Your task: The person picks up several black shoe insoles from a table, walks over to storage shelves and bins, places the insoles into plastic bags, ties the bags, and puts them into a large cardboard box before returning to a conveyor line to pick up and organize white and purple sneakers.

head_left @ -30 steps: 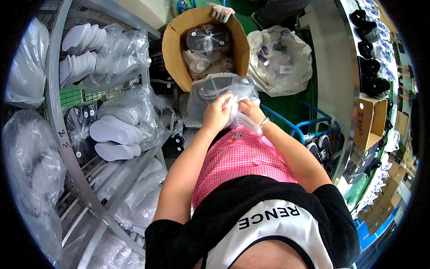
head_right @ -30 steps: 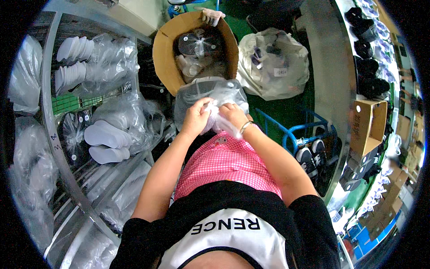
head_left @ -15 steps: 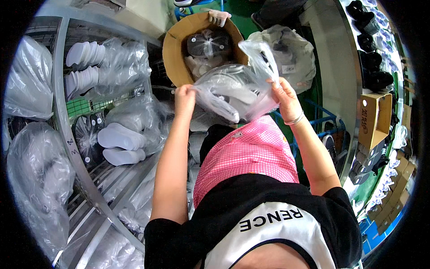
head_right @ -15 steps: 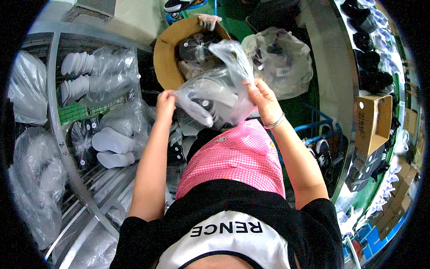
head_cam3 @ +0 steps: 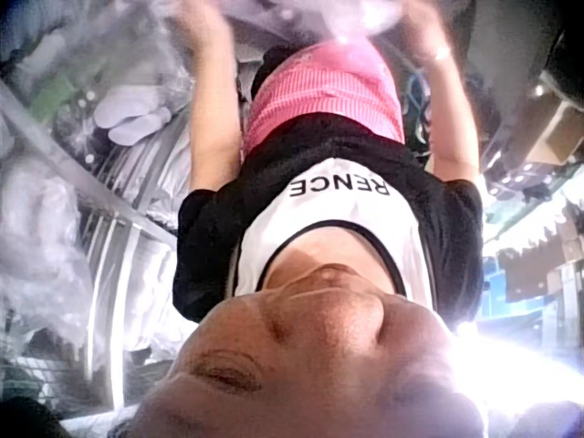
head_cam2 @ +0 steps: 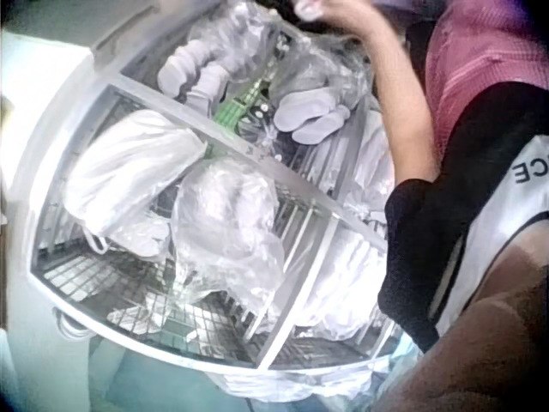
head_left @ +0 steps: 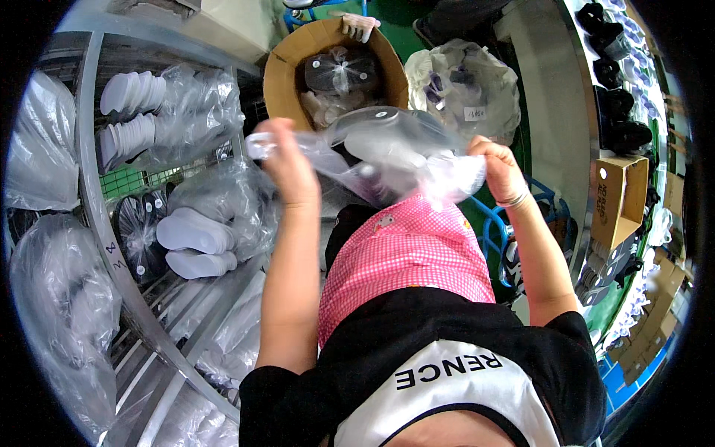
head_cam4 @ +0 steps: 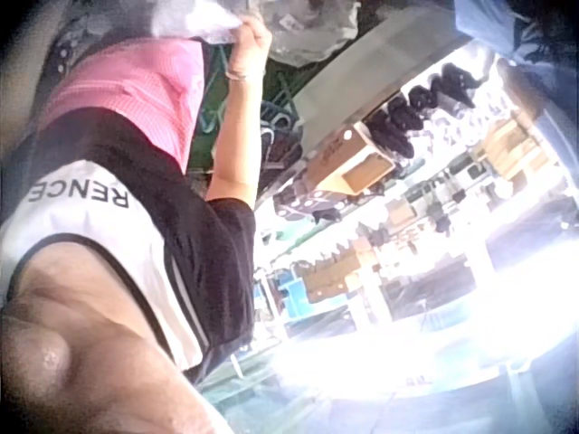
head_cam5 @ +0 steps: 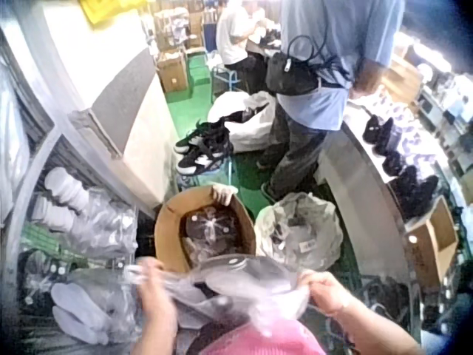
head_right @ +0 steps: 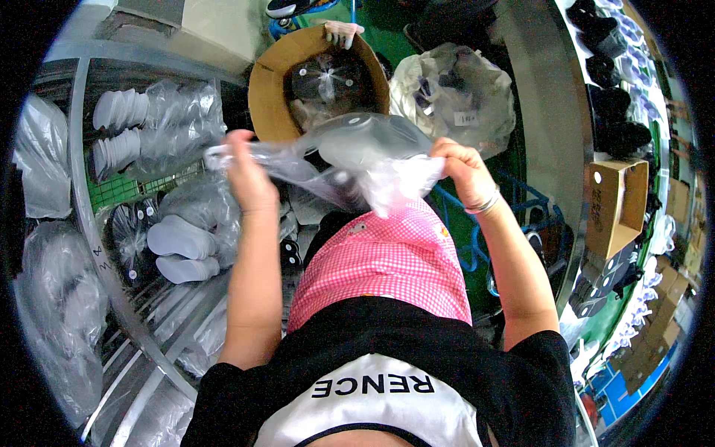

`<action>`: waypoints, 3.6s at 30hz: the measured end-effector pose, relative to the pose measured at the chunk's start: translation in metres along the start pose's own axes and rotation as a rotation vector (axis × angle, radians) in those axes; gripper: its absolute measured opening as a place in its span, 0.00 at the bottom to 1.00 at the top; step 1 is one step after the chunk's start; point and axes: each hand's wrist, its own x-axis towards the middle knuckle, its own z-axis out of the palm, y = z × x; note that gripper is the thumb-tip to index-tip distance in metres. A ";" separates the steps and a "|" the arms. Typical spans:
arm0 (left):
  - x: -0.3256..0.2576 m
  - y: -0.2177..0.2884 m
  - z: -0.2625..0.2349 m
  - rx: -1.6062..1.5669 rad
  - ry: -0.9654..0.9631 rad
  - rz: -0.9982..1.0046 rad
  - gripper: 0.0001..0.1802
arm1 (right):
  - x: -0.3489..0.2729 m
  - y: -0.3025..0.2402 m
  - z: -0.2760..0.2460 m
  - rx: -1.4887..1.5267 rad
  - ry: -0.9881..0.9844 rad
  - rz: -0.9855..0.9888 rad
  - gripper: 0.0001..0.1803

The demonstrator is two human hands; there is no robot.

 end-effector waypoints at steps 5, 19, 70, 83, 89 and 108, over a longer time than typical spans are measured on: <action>0.003 0.045 -0.043 -0.262 -0.323 -0.354 0.17 | 0.001 -0.017 -0.020 -0.239 -0.006 0.072 0.06; -0.023 0.070 -0.031 -0.260 -0.487 -0.193 0.17 | 0.038 -0.043 0.012 -1.620 -0.218 -0.279 0.11; -0.035 0.063 -0.020 -0.244 -0.500 -0.224 0.15 | 0.012 0.130 0.069 -0.857 -0.155 0.066 0.24; -0.042 0.060 -0.010 -0.192 -0.521 -0.218 0.15 | 0.001 0.149 0.063 -1.043 -0.211 0.186 0.20; -0.043 0.061 -0.011 -0.212 -0.524 -0.217 0.15 | -0.002 0.151 0.067 -1.009 -0.162 0.068 0.20; -0.038 0.067 -0.011 -0.236 -0.474 -0.180 0.16 | 0.087 0.132 0.041 -1.389 0.128 0.204 0.40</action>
